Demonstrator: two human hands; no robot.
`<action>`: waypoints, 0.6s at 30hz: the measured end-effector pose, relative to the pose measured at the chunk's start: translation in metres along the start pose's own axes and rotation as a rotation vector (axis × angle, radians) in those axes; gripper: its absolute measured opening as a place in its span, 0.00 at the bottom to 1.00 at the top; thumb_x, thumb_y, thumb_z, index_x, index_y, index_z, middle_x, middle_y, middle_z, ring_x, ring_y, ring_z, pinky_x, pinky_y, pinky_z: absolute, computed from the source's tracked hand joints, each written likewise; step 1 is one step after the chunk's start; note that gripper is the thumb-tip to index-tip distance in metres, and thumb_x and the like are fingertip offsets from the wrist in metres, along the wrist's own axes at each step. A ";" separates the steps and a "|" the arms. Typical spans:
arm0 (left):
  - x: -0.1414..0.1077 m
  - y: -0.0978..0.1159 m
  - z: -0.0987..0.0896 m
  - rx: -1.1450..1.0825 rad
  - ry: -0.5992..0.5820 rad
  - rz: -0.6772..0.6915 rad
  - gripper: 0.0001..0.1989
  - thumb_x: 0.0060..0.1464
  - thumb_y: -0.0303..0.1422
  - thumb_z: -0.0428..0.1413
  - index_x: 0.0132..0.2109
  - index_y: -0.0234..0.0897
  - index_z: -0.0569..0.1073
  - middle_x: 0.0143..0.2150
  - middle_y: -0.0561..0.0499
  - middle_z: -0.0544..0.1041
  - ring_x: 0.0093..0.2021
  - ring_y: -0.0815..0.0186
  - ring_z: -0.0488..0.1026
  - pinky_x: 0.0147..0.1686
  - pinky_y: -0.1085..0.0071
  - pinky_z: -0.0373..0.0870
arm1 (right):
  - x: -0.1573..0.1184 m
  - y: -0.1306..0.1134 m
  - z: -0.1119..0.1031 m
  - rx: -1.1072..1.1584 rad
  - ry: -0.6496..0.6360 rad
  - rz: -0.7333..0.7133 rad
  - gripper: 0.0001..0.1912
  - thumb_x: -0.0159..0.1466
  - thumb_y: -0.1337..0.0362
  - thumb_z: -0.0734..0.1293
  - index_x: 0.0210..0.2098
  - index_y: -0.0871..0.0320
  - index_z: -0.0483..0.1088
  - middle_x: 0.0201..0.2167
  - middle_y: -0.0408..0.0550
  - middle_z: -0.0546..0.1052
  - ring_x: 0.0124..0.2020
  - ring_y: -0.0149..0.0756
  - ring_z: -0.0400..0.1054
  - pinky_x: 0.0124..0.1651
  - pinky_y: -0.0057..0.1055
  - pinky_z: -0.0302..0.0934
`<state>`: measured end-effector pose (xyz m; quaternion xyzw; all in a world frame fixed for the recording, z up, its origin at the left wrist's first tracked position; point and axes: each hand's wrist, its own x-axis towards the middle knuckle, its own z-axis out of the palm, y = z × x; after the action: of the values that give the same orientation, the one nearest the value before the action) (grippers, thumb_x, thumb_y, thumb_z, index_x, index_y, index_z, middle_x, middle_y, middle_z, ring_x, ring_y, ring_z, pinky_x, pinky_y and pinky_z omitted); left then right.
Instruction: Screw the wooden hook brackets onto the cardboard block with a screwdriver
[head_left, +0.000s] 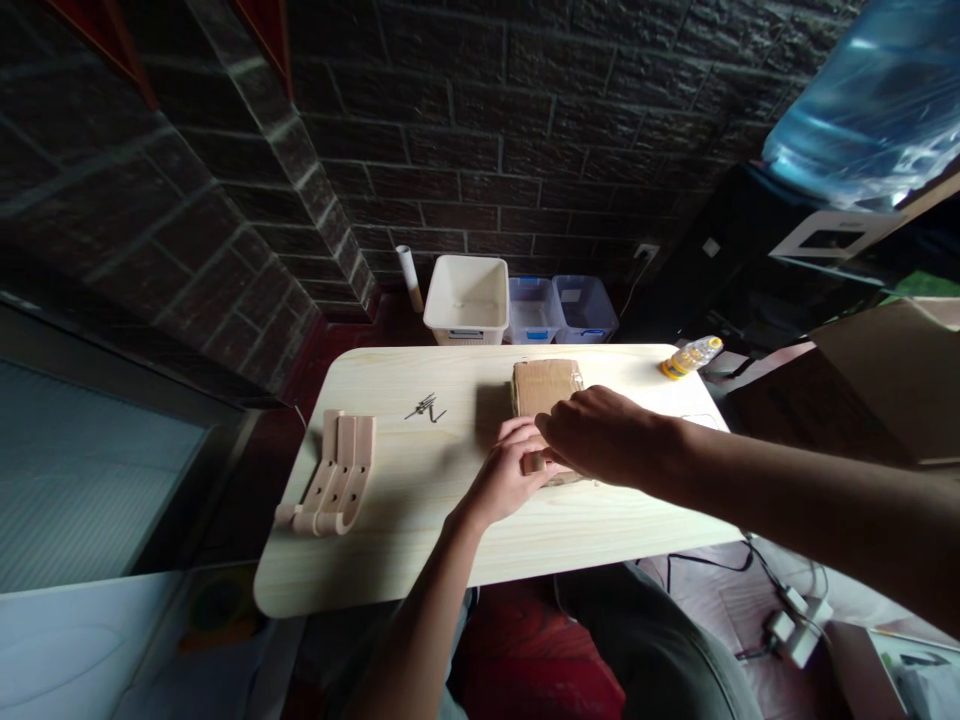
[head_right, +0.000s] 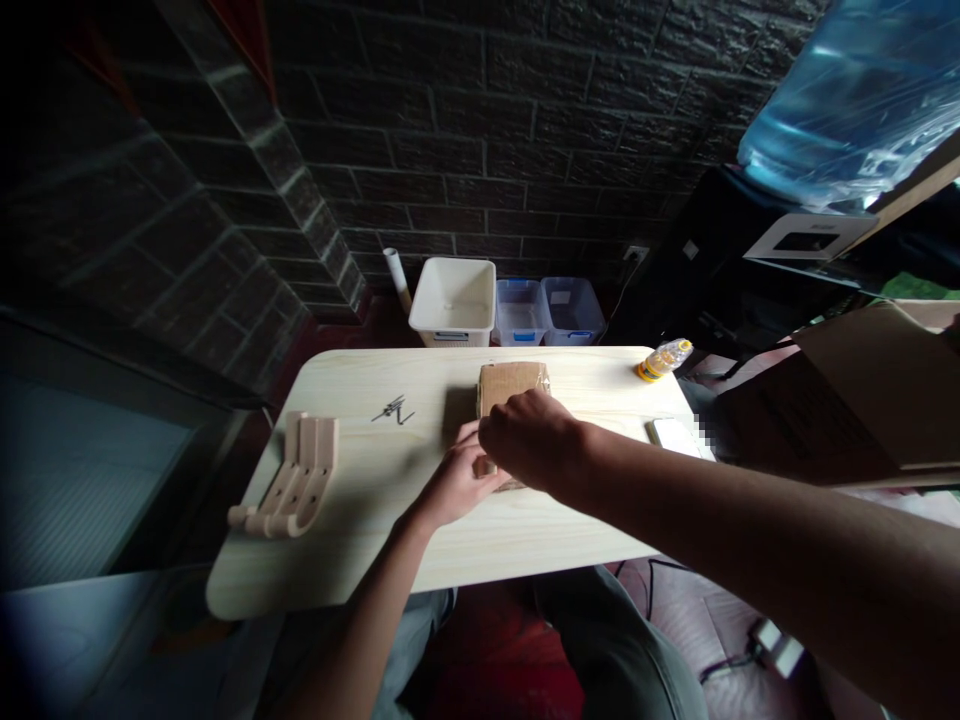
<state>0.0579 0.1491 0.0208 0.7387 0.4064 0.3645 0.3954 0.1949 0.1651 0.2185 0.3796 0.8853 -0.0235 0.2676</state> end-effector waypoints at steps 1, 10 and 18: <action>0.000 0.001 0.000 -0.003 0.000 0.002 0.03 0.57 0.30 0.67 0.38 0.39 0.81 0.52 0.43 0.81 0.66 0.52 0.67 0.66 0.54 0.69 | 0.000 -0.001 0.000 0.003 0.007 0.010 0.12 0.72 0.65 0.67 0.50 0.66 0.75 0.42 0.62 0.83 0.44 0.53 0.82 0.40 0.38 0.70; -0.001 0.001 0.000 0.010 0.026 0.008 0.03 0.58 0.31 0.66 0.39 0.38 0.81 0.50 0.44 0.80 0.59 0.54 0.69 0.61 0.55 0.71 | 0.003 0.007 -0.004 0.051 -0.031 -0.091 0.12 0.70 0.76 0.66 0.51 0.66 0.74 0.46 0.60 0.83 0.49 0.47 0.81 0.47 0.36 0.70; 0.000 0.001 -0.001 0.034 0.000 0.009 0.07 0.57 0.32 0.67 0.43 0.38 0.81 0.52 0.42 0.80 0.61 0.52 0.70 0.61 0.55 0.71 | 0.008 -0.002 -0.010 0.016 -0.006 -0.054 0.06 0.70 0.72 0.67 0.40 0.65 0.78 0.35 0.58 0.84 0.41 0.46 0.82 0.41 0.33 0.69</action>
<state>0.0571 0.1494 0.0223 0.7472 0.4093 0.3592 0.3811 0.1843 0.1709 0.2233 0.3575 0.8943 -0.0390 0.2664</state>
